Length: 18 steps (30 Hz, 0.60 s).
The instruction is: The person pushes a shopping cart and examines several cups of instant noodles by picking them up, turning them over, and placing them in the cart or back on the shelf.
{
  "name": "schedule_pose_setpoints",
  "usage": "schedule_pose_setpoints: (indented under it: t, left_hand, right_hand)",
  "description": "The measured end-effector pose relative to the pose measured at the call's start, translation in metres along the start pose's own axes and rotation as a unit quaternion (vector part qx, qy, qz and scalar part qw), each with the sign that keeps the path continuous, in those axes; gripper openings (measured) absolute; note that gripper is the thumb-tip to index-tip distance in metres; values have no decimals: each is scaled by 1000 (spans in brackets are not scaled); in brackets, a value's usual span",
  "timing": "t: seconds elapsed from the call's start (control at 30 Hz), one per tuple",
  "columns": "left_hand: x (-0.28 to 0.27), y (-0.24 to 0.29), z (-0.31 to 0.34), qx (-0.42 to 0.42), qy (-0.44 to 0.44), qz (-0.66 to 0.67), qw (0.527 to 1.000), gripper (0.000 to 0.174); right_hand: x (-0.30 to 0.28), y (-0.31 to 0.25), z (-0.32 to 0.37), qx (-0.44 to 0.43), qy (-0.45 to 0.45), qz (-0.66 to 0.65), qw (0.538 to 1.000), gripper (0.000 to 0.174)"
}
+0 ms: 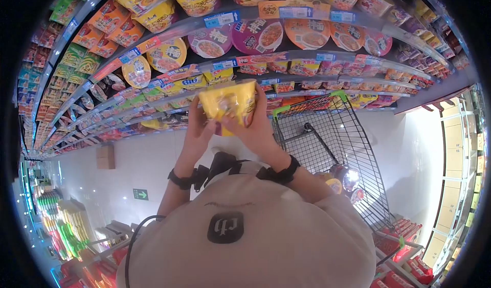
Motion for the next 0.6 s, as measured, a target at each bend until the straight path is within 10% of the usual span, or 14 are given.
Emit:
schedule_pose_setpoints:
  t: [0.1,0.23,0.5,0.6]
  left_hand:
    - [13,-4,4,37,13,44,998,83]
    - [11,-33,2,-91,2,257,962,73]
    - [1,-39,-6,-11,-1,121,993,67]
    - [8,-11,-2,39,-7,56,998,74]
  right_hand:
    - [-6,-8,0,-142,-43,169,974,85]
    - [-17,-6,-4,-29,-18,-22,999,86]
    - [-16,8,9,159,-25,-110,981,92]
    - [-14,6,5,59,-12,-88,994,100]
Point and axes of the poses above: each hand's wrist, its own z-axis away from the middle knuckle, its own x-axis out of the palm, y = z × x, the point moved 8 cm from there along -z, towards the middle knuckle, and after that the axes turned 11 degrees about y, right-handed, at the moved point
